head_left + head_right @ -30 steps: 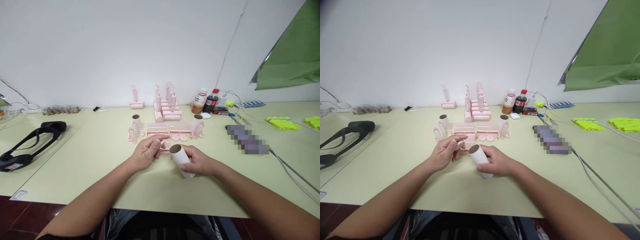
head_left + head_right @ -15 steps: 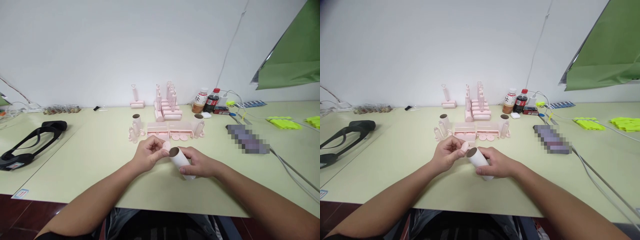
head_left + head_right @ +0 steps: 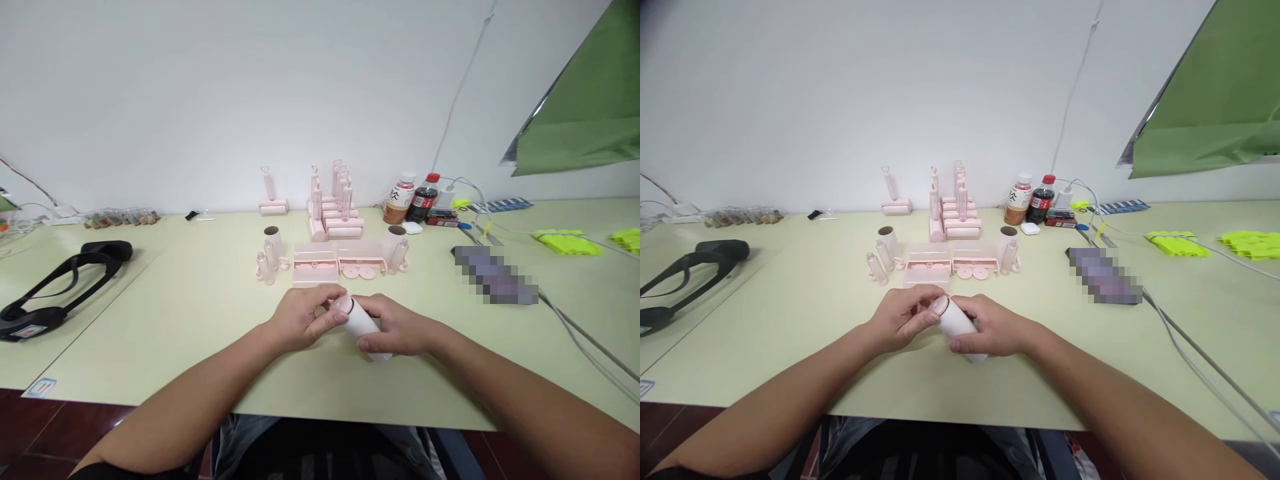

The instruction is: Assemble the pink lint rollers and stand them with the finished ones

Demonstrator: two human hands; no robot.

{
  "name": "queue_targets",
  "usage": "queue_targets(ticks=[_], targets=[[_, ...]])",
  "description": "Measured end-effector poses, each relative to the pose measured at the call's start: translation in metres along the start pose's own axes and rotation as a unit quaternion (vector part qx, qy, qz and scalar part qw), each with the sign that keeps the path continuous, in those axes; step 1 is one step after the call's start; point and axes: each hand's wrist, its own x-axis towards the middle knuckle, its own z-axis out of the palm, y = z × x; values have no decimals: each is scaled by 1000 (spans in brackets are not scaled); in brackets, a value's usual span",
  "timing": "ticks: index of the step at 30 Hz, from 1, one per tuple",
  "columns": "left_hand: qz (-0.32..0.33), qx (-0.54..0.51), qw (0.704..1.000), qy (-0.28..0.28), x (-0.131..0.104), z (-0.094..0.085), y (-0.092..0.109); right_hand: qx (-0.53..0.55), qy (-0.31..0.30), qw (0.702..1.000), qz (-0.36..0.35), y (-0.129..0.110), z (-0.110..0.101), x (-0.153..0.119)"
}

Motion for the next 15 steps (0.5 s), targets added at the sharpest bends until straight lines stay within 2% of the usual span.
queue_targets(ticks=[10, 13, 15], targets=[[21, 5, 1000, -18, 1, -2, 3, 11, -4, 1000, 9, 1, 0, -1], [38, -28, 999, 19, 0, -1, 1, 21, 9, 1000, 12, 0, 0, -1], [56, -45, 994, 79, -1, 1, 1, 23, 24, 999, 21, -2, 0, 0]])
